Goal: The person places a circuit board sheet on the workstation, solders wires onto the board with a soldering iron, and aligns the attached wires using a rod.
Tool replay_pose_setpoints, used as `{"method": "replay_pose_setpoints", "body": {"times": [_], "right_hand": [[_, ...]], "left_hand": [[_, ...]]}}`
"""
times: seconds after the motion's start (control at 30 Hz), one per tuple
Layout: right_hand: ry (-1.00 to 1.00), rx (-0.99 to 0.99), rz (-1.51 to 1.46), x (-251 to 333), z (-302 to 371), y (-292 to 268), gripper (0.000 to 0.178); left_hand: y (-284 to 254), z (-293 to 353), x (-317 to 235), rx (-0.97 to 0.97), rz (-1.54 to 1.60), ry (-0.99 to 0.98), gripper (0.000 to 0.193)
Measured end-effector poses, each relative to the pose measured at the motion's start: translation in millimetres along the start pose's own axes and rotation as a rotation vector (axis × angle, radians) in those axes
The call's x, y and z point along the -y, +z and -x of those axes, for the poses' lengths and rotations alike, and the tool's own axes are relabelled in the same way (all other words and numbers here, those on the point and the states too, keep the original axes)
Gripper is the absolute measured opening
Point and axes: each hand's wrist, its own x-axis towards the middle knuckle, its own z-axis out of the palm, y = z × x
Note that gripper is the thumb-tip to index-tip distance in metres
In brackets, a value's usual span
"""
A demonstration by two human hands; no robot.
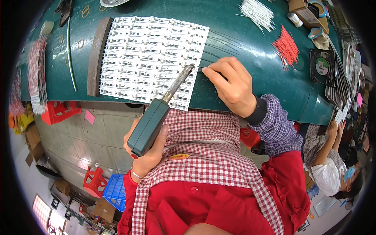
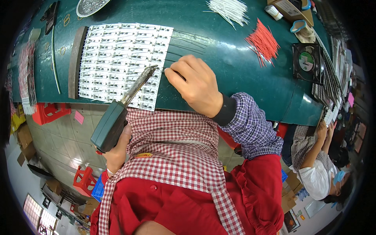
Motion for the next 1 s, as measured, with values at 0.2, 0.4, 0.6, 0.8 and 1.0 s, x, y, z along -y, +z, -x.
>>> {"method": "replay_pose_setpoints", "body": {"times": [0.2,0.4,0.6,0.8,1.0], "right_hand": [[0.018,0.011,-0.002,2.8,3.9,1.2,0.029],[0.018,0.037,-0.014,4.7,4.3,0.3,0.028],[-0.005,0.034,-0.006,4.4,5.2,1.3,0.028],[-0.04,0.01,0.04,2.2,6.2,5.0,0.02],[-0.043,0.009,0.048,2.5,7.2,5.8,0.02]], "left_hand": [[-0.9,2.1,3.5,0.007,-0.019,0.043,0.024],[-1.4,5.0,1.1,-0.007,0.002,0.038,0.021],[-3.2,5.7,-1.0,0.007,-0.063,0.099,0.021],[-0.7,8.3,-0.7,-0.005,-0.018,0.043,0.021],[-2.4,9.4,0.0,0.024,-0.055,0.063,0.021]]}}
